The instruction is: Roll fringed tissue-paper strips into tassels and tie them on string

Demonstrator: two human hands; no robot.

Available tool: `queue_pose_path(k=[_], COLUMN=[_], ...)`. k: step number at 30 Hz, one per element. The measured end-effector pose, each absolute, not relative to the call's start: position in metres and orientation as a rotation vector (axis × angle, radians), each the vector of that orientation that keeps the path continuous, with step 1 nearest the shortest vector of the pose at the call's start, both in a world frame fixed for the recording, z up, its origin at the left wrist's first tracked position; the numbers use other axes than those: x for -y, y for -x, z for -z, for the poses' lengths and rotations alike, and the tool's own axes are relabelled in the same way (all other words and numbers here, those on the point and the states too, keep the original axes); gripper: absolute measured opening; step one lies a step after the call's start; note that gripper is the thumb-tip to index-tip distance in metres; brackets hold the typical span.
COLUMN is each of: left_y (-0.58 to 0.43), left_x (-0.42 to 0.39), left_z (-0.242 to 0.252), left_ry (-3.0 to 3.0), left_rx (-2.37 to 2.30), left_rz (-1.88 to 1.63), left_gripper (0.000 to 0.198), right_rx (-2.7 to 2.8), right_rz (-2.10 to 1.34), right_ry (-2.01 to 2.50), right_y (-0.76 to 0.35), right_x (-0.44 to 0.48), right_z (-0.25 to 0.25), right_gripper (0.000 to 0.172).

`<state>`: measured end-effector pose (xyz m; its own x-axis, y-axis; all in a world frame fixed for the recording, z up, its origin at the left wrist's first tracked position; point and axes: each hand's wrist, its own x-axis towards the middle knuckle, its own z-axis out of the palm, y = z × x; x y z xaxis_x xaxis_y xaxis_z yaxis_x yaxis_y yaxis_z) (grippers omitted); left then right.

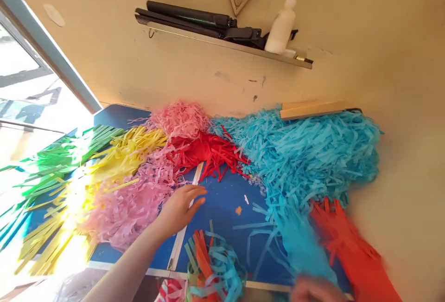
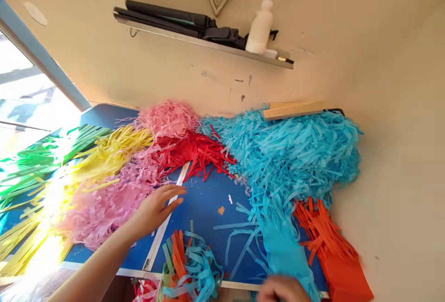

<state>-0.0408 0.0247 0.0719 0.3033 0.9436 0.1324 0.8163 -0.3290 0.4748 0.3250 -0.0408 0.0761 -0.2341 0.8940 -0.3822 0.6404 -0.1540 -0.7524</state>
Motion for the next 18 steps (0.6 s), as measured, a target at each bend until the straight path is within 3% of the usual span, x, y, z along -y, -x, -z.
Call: queue_pose_path(k=[3,7,12,18], left_y=[0.037,0.027,0.042,0.074], left_x=[-0.082,-0.145,-0.167,-0.166], left_z=[-0.063,-0.048,-0.03,-0.021], left_ry=[-2.224,-2.213,-2.321,-2.41], left_rx=[-1.743,-1.891,-1.902,-1.842], left_rz=[-0.422,-0.394,-0.291,-0.219], left_gripper=[0.031,0.027,0.03,0.019], right_rx=[1.947,2.375,2.592,2.686], right_rz=[-1.108,-0.413,-0.222,-0.049], right_ry=[1.535,1.241,1.281,1.413], right_y=[-0.262,-0.151,-0.11,-0.142], right_x=[0.006,-0.105,-0.205,-0.226], right_z=[-0.097,-0.092,-0.062,-0.044], right_gripper=[0.024,0.04,0.028,0.026])
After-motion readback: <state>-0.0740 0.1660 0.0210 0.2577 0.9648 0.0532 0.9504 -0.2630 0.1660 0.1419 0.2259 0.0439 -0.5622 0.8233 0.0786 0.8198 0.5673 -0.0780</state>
